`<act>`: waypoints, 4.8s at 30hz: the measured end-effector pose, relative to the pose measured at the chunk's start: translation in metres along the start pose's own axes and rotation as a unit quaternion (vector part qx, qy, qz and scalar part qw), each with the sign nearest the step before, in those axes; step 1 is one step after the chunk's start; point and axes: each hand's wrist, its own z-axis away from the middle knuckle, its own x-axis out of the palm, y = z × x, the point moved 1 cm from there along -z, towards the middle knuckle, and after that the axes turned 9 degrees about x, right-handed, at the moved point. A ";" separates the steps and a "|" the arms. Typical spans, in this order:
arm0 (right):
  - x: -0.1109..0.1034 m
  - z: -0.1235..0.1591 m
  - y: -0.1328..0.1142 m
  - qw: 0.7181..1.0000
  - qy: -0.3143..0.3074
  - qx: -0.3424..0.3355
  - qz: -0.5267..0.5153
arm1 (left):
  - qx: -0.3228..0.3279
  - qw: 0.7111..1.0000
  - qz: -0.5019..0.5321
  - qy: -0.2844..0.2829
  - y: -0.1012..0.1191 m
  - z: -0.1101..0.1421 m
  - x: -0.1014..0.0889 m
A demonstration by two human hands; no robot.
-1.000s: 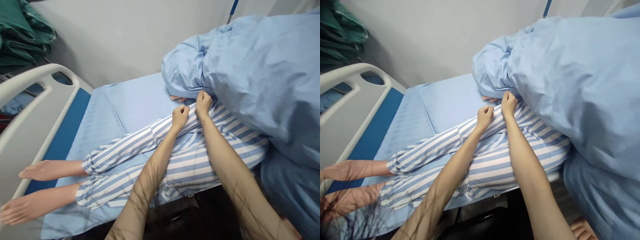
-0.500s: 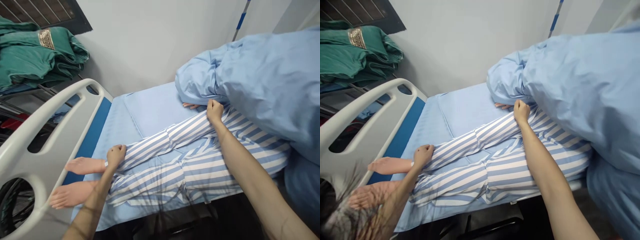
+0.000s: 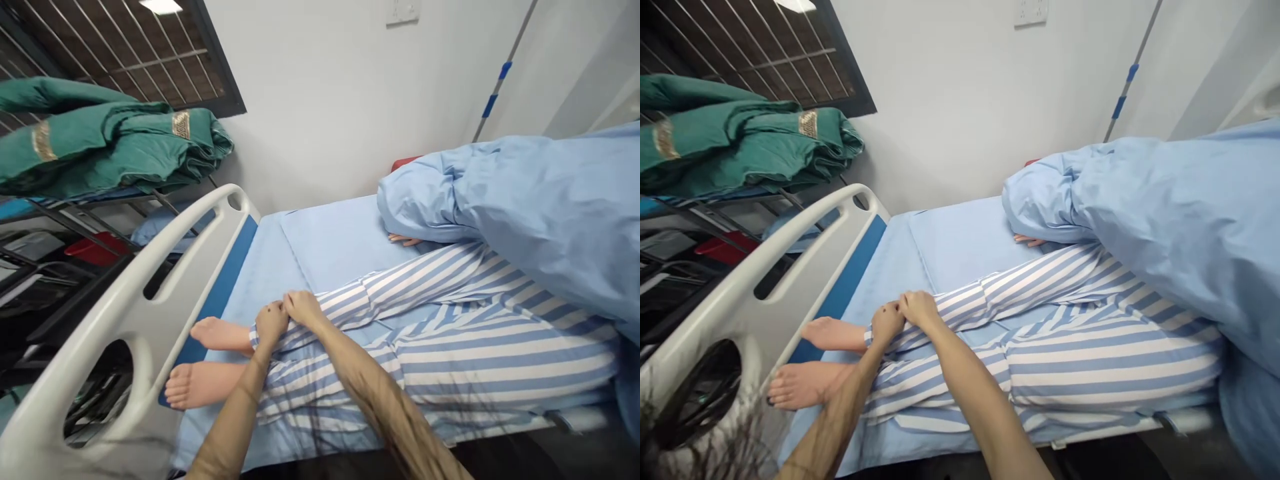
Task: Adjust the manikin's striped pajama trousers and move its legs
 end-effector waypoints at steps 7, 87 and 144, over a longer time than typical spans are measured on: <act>0.024 -0.005 0.019 0.993 0.030 0.046 -0.100 | -0.047 0.944 0.272 0.180 0.006 -0.024 -0.010; -0.061 -0.006 0.129 0.982 0.098 0.156 -0.039 | 0.006 0.765 0.594 0.250 0.175 -0.034 0.030; -0.116 0.004 0.192 0.950 0.170 0.105 -0.242 | 0.018 0.910 0.387 0.144 0.227 -0.031 0.024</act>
